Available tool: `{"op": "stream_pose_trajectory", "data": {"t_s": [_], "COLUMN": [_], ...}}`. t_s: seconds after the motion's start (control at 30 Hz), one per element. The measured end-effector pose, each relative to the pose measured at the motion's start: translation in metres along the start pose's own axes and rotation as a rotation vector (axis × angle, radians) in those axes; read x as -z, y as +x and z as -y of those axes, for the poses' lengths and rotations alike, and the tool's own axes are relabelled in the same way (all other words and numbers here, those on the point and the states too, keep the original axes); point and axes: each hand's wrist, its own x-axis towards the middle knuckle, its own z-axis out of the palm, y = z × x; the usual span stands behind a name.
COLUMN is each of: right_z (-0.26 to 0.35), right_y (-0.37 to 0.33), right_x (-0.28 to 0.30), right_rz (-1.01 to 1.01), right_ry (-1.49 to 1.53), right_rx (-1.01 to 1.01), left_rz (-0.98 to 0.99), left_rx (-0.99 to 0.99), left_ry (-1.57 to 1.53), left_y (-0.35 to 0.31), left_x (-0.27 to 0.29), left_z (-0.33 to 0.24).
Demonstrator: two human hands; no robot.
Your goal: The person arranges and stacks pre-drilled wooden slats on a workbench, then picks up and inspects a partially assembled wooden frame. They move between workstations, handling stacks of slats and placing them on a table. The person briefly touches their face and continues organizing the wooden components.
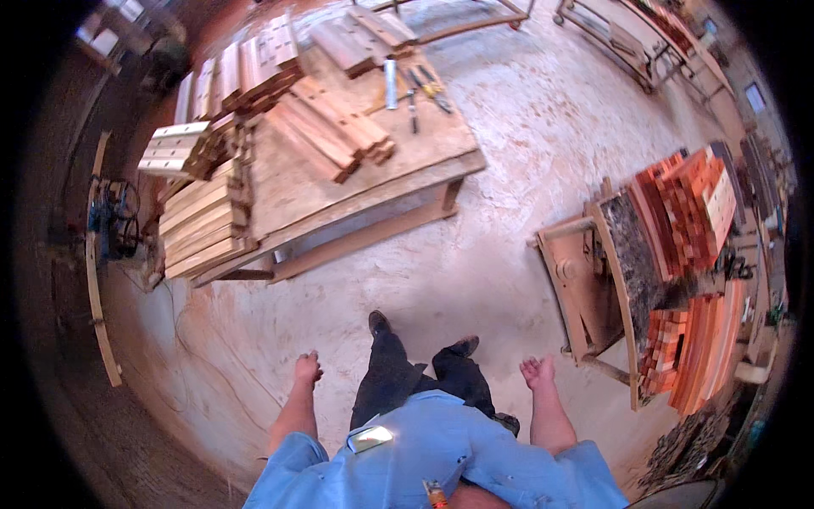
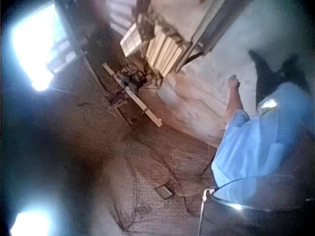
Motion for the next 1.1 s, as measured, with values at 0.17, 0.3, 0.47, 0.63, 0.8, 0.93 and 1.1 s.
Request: {"op": "stream_pose_trajectory", "data": {"t_s": [0.17,0.3,0.47,0.63,0.8,0.93,1.1], "right_z": [-0.023,-0.044,-0.079,-0.118,-0.154,-0.161,-0.218], "right_y": [-0.095,-0.175,-0.211,-0.265,-0.401,-0.461,-0.523], "right_x": [-0.158,-0.251,-0.321,-0.402,-0.515,-0.536,-0.54], "right_rz": [0.438,0.562,0.71,0.889,1.257,1.368,1.455], "right_ry": [-0.707,-0.816,-1.07,-1.214,-1.104,-1.008,-0.991], "right_rx": [0.238,0.298,0.328,0.569,0.782,0.727,0.621], "left_rz": [0.207,0.218,0.039,-0.105,-0.204,-0.211,-0.129], "left_rx": [-0.183,-0.361,-0.085,0.217,0.457,0.393,0.121], "left_ry": [-0.142,-0.019,-0.319,-0.701,-0.789,-0.761,-0.752], "left_y": [0.005,-0.022,0.022,-0.014,-0.069,-0.054,-0.01], "left_x": [-0.02,0.019,0.074,0.149,0.158,0.166,0.188], "left_z": [-0.038,-0.053,0.034,0.127,0.136,0.098,0.075]}}
